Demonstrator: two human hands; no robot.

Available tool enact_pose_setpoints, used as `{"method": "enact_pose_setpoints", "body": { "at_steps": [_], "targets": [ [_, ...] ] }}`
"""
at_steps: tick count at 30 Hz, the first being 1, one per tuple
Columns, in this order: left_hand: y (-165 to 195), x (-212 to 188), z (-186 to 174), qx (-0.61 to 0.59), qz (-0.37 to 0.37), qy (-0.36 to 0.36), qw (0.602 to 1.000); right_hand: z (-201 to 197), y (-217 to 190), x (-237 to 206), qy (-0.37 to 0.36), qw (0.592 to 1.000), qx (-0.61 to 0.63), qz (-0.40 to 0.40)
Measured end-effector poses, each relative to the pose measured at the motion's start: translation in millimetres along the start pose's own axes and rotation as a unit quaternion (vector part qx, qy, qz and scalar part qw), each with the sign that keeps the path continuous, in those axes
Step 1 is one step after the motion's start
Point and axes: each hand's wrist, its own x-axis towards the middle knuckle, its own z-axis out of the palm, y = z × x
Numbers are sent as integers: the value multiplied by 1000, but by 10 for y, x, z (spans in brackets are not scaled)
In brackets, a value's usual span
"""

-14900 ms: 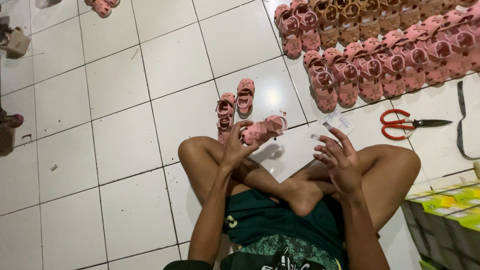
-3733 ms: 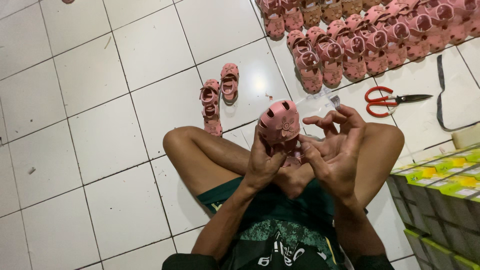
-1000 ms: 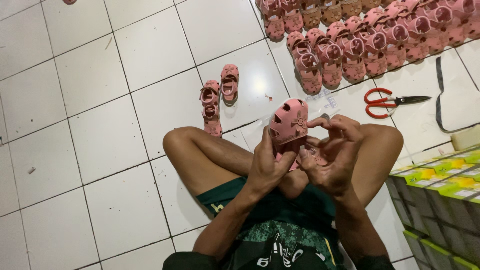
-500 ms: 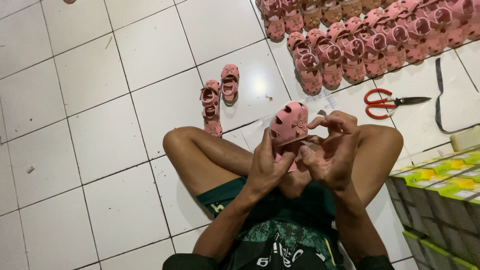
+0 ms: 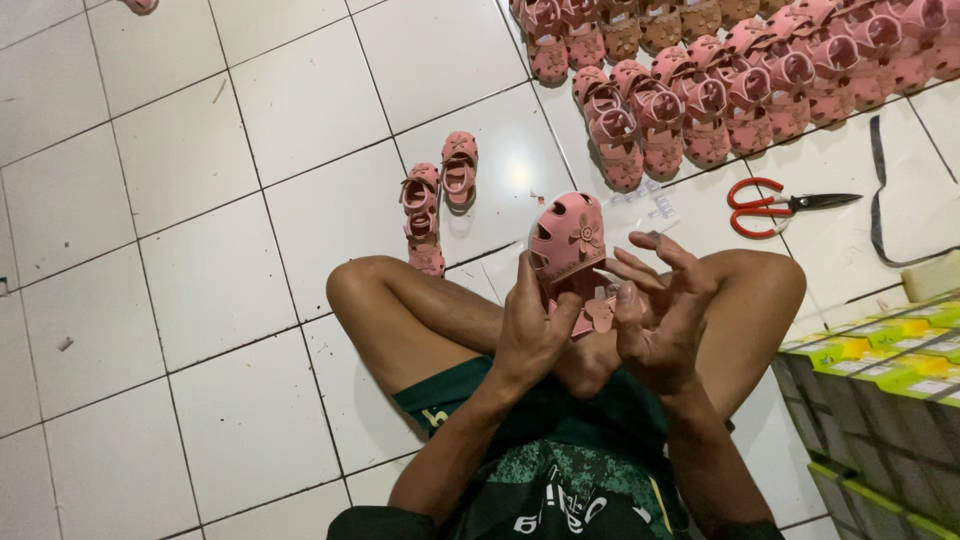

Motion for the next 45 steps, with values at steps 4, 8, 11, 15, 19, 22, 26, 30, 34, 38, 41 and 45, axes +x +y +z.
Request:
{"method": "enact_pose_setpoints", "body": {
  "at_steps": [4,8,11,15,19,22,26,30,34,38,41,45],
  "targets": [
    [-16,2,-3,5,-4,-5,1000,12,57,-24,-37,998,-4,-41],
    [-47,-3,-30,-9,8,-23,1000,25,51,-32,-44,998,-27,-45],
    [-81,-6,-32,2,25,-31,999,13,30,-6,-41,999,29,-18],
    [-105,6,-54,-6,18,-39,999,-56,-14,33,-18,998,50,22],
    [-79,20,-107,-3,39,-54,998,-96,19,142,-55,998,1,-24],
    [-42,20,-96,2,41,-60,997,-101,36,168,-86,993,-38,-67],
    [3,19,-67,-21,21,-65,997,-8,82,150,-52,993,-57,-93],
    [26,30,-66,-38,-25,-76,996,11,124,115,-33,995,-40,-83],
    [12,41,-66,-28,-29,-65,997,19,144,93,-14,998,-24,-55],
    [-62,54,-85,-3,32,-58,998,11,101,72,-5,1000,4,-6],
    [-154,45,-106,-51,-46,-77,995,15,45,88,-3,1000,21,-4],
    [-304,93,-155,-58,43,-76,994,17,-91,72,18,999,-23,-25]
  ]
}}
